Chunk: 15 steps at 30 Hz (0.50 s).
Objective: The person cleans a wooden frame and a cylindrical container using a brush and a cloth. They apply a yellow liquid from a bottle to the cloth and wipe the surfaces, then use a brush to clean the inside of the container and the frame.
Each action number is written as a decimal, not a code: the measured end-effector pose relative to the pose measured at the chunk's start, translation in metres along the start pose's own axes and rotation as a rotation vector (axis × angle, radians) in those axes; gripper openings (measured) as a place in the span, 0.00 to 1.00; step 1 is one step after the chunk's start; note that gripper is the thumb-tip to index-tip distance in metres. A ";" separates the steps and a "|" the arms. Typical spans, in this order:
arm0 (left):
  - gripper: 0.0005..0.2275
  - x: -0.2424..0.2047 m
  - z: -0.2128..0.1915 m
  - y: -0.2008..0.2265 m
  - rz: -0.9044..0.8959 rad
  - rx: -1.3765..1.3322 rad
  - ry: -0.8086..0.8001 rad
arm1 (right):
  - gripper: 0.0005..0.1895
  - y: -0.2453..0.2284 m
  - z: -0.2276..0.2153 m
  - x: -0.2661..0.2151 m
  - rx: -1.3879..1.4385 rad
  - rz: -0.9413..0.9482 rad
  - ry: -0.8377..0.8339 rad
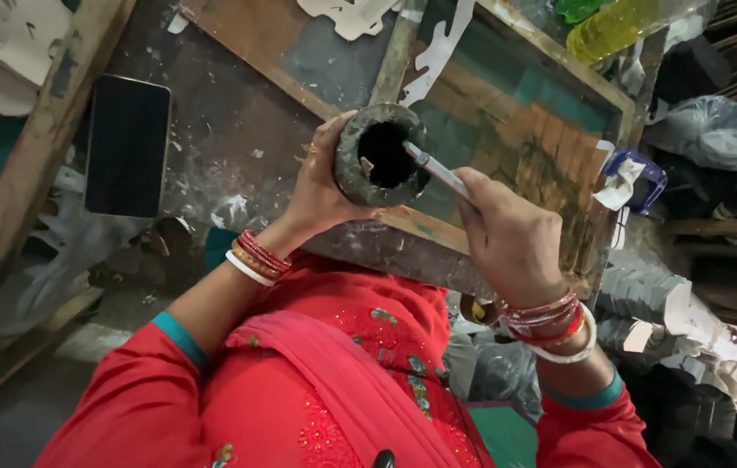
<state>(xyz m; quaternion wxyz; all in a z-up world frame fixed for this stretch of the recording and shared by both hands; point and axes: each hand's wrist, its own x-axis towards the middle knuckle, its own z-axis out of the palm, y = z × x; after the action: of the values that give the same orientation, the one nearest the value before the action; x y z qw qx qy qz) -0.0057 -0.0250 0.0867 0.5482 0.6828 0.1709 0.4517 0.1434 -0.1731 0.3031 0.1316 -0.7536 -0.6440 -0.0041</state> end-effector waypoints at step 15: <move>0.54 0.000 -0.001 0.003 -0.080 -0.071 0.036 | 0.13 0.022 0.025 0.011 0.281 -0.095 0.173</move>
<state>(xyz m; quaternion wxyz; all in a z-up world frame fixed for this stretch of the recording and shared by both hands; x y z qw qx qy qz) -0.0070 -0.0255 0.0894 0.5862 0.6474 0.1919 0.4477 0.1629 -0.1603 0.2770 0.2901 -0.6934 -0.6595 0.0148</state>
